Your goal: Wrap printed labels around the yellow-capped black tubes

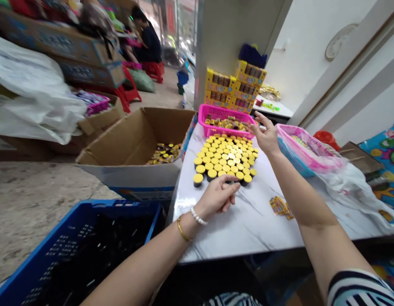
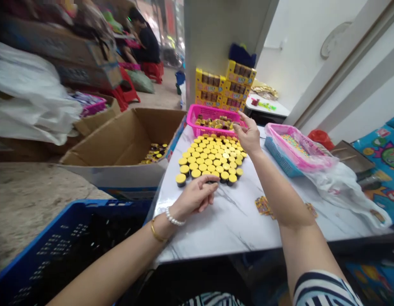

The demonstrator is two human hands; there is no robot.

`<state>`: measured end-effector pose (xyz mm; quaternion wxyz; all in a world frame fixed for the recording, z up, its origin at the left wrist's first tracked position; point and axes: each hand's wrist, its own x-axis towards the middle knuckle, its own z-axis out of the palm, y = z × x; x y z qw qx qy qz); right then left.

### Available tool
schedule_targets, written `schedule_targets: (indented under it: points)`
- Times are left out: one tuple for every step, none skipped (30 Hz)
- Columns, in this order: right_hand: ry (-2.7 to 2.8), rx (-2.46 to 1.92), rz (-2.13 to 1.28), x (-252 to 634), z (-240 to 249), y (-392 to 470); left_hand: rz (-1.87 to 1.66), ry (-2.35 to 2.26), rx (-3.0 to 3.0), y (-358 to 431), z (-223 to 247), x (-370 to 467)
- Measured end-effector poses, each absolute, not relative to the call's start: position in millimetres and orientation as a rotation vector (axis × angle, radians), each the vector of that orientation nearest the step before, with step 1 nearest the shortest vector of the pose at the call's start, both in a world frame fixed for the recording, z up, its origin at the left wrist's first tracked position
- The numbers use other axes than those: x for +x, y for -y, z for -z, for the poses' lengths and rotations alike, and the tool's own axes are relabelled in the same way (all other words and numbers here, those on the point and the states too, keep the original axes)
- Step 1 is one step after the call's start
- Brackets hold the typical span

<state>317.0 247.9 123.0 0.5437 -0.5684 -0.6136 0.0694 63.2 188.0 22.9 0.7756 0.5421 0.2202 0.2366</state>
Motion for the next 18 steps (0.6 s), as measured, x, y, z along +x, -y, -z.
schedule_targets:
  points:
    - [1.467, -1.405, -0.103, 320, -116, -227, -0.512, -0.478, 1.19, -187, -24, 63]
    - [1.489, -1.469, -0.043, 324, -106, -201, -0.515, -0.481, 1.207, -187, -25, 63]
    - [1.512, -1.538, 0.011, 327, -95, -172, -0.509, -0.485, 1.222, -186, -26, 63]
    - [1.522, -1.604, 0.049, 330, -83, -141, -0.496, -0.489, 1.235, -186, -27, 64]
    - [1.518, -1.674, 0.094, 333, -70, -110, -0.475, -0.495, 1.25, -185, -29, 64]
    - [1.502, -1.746, 0.145, 337, -57, -80, -0.453, -0.499, 1.27, -185, -30, 64]
    - [1.489, -1.825, 0.203, 340, -42, -52, -0.43, -0.501, 1.295, -184, -31, 65]
    - [1.505, -1.942, 0.292, 343, -28, -29, -0.411, -0.503, 1.324, -184, -32, 65]
    - [1.531, -2.042, 0.325, 345, -14, -9, -0.4, -0.506, 1.356, -182, -33, 66]
    - [1.545, -2.101, 0.323, 347, -1, 5, -0.397, -0.511, 1.391, -181, -33, 67]
    - [1.552, -2.132, 0.31, 348, 10, 14, -0.399, -0.516, 1.426, -180, -32, 68]
    - [1.555, -2.138, 0.289, 348, 18, 20, -0.404, -0.522, 1.46, -178, -31, 69]
    - [1.555, -2.13, 0.28, 347, 24, 21, -0.406, -0.525, 1.489, -176, -29, 70]
    - [1.562, -2.117, 0.283, 345, 26, 19, -0.404, -0.525, 1.512, -174, -27, 71]
    - [1.577, -2.101, 0.294, 342, 25, 15, -0.4, -0.523, 1.529, -173, -24, 72]
    - [1.592, -2.078, 0.309, 337, 22, 10, -0.397, -0.525, 1.537, -171, -22, 73]
    - [1.601, -2.042, 0.327, 331, 16, 3, -0.397, -0.53, 1.539, -170, -20, 74]
    - [1.603, -1.988, 0.346, 322, 10, -5, -0.406, -0.538, 1.533, -170, -18, 75]
